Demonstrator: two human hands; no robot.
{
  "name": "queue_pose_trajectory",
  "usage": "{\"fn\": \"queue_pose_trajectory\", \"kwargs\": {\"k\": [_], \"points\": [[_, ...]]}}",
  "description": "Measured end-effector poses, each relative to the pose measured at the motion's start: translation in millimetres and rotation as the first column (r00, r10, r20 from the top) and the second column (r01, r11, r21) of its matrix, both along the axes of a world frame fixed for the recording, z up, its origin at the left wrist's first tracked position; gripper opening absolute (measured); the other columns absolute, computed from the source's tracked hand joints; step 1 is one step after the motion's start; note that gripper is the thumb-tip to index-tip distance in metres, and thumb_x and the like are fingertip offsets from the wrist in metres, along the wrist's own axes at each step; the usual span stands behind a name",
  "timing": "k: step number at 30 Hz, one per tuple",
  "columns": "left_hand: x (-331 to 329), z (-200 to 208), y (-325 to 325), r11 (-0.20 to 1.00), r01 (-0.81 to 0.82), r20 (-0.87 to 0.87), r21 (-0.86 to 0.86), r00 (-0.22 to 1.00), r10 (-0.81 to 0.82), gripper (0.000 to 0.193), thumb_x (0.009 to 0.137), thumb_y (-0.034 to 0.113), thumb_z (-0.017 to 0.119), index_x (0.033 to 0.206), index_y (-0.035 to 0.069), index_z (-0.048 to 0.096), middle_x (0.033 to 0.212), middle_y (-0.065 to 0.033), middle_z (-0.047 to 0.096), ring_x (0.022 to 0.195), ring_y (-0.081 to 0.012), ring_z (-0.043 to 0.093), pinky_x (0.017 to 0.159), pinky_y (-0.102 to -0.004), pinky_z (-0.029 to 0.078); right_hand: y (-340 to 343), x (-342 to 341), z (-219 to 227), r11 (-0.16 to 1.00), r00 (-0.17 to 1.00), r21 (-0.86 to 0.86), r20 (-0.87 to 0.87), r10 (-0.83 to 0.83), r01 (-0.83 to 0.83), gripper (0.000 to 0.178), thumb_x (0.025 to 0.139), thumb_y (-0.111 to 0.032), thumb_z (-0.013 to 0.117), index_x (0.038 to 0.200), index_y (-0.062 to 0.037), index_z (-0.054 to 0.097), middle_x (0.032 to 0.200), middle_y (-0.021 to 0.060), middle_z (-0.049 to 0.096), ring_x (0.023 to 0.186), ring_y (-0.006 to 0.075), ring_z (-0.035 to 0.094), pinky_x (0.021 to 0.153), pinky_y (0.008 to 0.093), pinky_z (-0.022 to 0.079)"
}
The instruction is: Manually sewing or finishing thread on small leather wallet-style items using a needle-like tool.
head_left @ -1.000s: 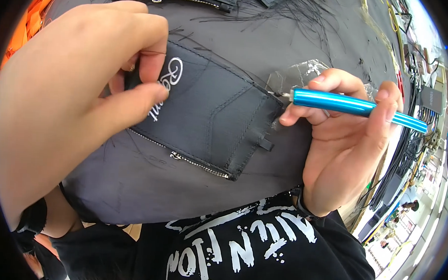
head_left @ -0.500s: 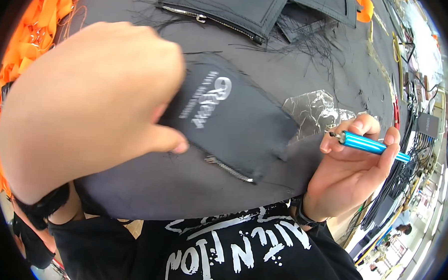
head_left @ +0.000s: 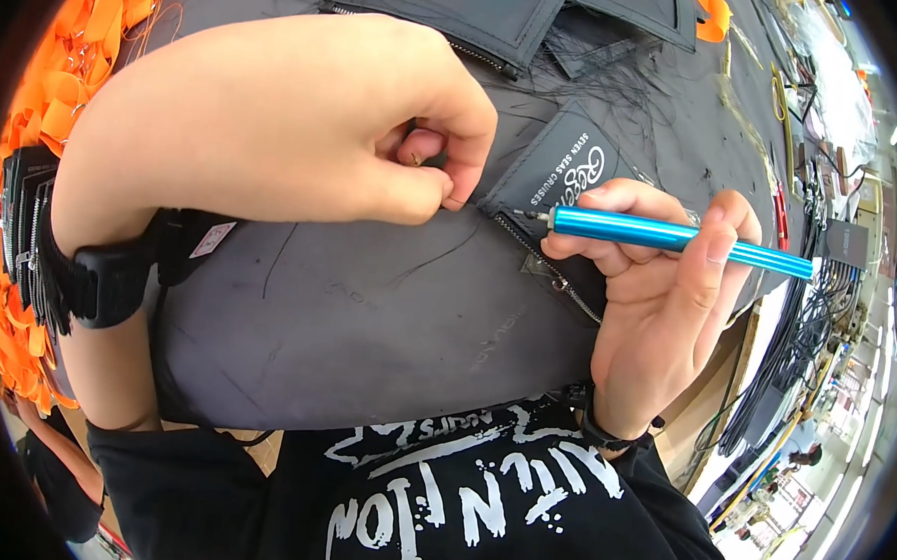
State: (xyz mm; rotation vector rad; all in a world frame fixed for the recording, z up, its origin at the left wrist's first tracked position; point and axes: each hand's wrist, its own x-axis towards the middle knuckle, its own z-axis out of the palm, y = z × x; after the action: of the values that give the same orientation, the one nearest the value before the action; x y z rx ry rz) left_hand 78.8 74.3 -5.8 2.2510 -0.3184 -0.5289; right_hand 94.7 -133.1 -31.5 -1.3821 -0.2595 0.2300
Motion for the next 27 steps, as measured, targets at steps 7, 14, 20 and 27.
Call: {"fn": "queue_pose_trajectory", "kwargs": {"k": [7, 14, 20, 27], "points": [[-5, 11, -12, 0.993, 0.041, 0.048, 0.113, 0.998, -0.046, 0.009, 0.068, 0.002, 0.052, 0.076, 0.004, 0.057, 0.062, -0.0003, 0.044, 0.055, -0.0094, 0.040, 0.048, -0.0236, 0.033, -1, 2, -10, 0.991, 0.981, -0.052, 0.146, 0.126, -0.119, 0.028, 0.097, -0.032, 0.028, 0.106, -0.0057, 0.028, 0.087, 0.0280, 0.057, 0.069, 0.0282, 0.062, 0.065, 0.0329, 0.054], [-9, 9, -15, 0.999, -0.024, 0.114, 0.023, 0.993, 0.021, 0.007, 0.069, 0.001, 0.051, 0.075, 0.004, 0.055, 0.061, 0.0002, 0.042, 0.055, -0.0091, 0.038, 0.049, -0.0235, 0.032, -2, 2, -9, 0.984, 0.962, -0.126, 0.231, 0.149, -0.122, 0.030, 0.096, -0.034, 0.029, 0.101, -0.0047, 0.028, 0.086, 0.0289, 0.058, 0.067, 0.0268, 0.062, 0.065, 0.0321, 0.054], [-4, 20, -22, 0.990, 0.035, 0.111, 0.138, 0.993, -0.051, 0.005, 0.070, 0.002, 0.051, 0.074, 0.003, 0.054, 0.059, 0.0005, 0.041, 0.054, -0.0087, 0.037, 0.049, -0.0235, 0.032, 2, 0, -12, 0.978, 0.933, -0.181, 0.322, 0.162, -0.107, 0.031, 0.096, -0.035, 0.030, 0.100, -0.0038, 0.027, 0.085, 0.0301, 0.058, 0.064, 0.0266, 0.061, 0.065, 0.0316, 0.053], [-7, 2, -13, 0.992, 0.019, 0.149, -0.128, 0.989, 0.000, 0.004, 0.070, 0.002, 0.051, 0.073, 0.003, 0.054, 0.057, 0.0009, 0.040, 0.053, -0.0086, 0.036, 0.048, -0.0238, 0.030, 1, -1, -12, 0.963, 0.914, -0.248, 0.359, 0.191, -0.104, 0.033, 0.095, -0.036, 0.032, 0.102, -0.0034, 0.026, 0.084, 0.0299, 0.058, 0.065, 0.0263, 0.061, 0.067, 0.0315, 0.052]]}}
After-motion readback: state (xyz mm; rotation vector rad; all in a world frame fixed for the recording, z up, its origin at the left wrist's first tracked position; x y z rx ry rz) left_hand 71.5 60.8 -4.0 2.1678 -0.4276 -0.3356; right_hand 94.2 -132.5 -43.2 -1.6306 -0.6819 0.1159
